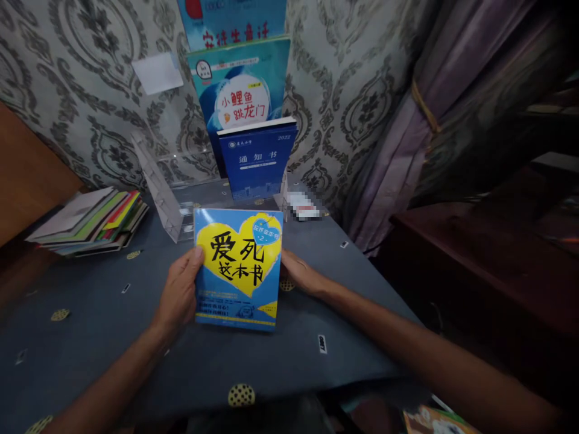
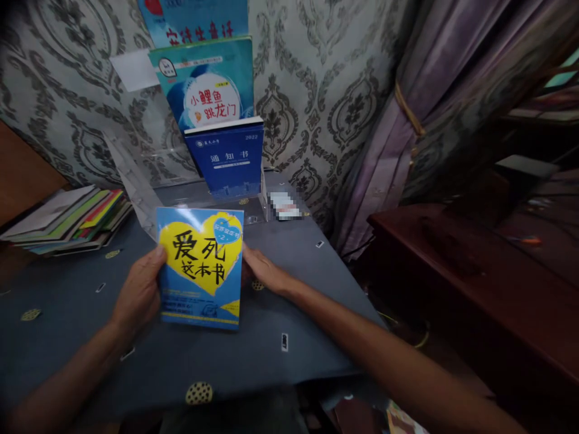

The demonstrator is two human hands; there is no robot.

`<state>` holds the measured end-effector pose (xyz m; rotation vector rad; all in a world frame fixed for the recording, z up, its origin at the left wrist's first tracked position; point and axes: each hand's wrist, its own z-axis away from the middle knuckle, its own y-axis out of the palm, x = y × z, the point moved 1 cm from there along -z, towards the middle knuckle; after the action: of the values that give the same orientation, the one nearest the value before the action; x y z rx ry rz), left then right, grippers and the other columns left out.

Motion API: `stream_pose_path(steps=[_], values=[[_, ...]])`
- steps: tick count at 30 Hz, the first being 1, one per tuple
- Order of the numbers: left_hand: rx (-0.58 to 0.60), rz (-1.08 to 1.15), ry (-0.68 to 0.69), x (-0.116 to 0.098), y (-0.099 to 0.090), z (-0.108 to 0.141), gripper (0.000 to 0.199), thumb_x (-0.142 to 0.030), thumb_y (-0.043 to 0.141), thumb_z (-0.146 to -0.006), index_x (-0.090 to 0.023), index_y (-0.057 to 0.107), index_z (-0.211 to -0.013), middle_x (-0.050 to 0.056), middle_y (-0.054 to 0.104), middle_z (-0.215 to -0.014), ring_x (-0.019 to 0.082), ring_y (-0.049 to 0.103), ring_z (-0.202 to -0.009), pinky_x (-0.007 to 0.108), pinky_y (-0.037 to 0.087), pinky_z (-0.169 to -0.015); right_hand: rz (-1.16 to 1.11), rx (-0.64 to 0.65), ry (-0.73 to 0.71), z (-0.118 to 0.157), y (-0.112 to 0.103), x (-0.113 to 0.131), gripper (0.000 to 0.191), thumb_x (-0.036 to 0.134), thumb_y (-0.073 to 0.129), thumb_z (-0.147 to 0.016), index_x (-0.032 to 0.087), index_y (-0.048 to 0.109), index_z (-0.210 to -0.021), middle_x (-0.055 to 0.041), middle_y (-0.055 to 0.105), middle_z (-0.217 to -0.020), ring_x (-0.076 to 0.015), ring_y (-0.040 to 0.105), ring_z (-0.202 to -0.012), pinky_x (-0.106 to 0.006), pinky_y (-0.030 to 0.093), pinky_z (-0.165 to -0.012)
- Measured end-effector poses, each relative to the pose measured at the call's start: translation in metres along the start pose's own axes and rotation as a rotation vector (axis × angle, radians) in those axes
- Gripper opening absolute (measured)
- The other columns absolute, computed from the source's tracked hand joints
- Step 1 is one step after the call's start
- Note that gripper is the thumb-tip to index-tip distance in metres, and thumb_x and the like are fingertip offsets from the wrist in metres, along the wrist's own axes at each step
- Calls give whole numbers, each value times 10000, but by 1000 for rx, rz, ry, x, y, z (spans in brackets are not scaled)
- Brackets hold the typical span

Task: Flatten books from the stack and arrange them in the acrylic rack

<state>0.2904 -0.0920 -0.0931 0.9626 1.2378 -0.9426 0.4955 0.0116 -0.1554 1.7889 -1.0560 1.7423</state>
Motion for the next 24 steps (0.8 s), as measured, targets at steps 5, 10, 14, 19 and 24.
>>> stream_pose_path(steps=[5,10,14,19,24], values=[[-2,175,-285,18,9,-12,355,-391,658,-885,-111,686,-1101,134,787,-907,289,765,-859,380,643,-735,-332,34,107,-2,3,6,767,852,394,-837,167,717,-958,-77,726,-721,-168,651,-559,-269,506,-477],[68,97,-346,30,1,-15,350,-377,713,-829,-111,673,-1053,126,780,-860,267,757,-772,346,628,-651,-293,-8,169,1,5,9,611,603,776,-725,177,638,-1141,-42,756,-783,-119,608,-486,-220,449,-406],[195,-312,-165,31,-19,-25,458,-541,723,-764,-152,635,-989,18,686,-635,187,642,-512,252,482,-427,-82,-100,167,-2,0,2,556,582,690,-810,169,615,-1175,-37,746,-753,-137,606,-467,-245,439,-400],[83,-926,300,22,-41,-33,288,-468,511,-925,-203,615,-966,10,671,-721,170,616,-598,282,476,-597,591,-341,6,-1,-14,2,327,425,609,-907,186,702,-1109,-8,696,-652,-190,654,-602,-297,476,-576],[186,-1080,546,27,-38,-42,305,-390,415,-986,-179,605,-1098,105,688,-1099,253,646,-1059,418,511,-941,732,-296,-157,0,-9,6,263,297,502,-973,202,727,-1070,-49,767,-826,-194,709,-731,-309,529,-688]])
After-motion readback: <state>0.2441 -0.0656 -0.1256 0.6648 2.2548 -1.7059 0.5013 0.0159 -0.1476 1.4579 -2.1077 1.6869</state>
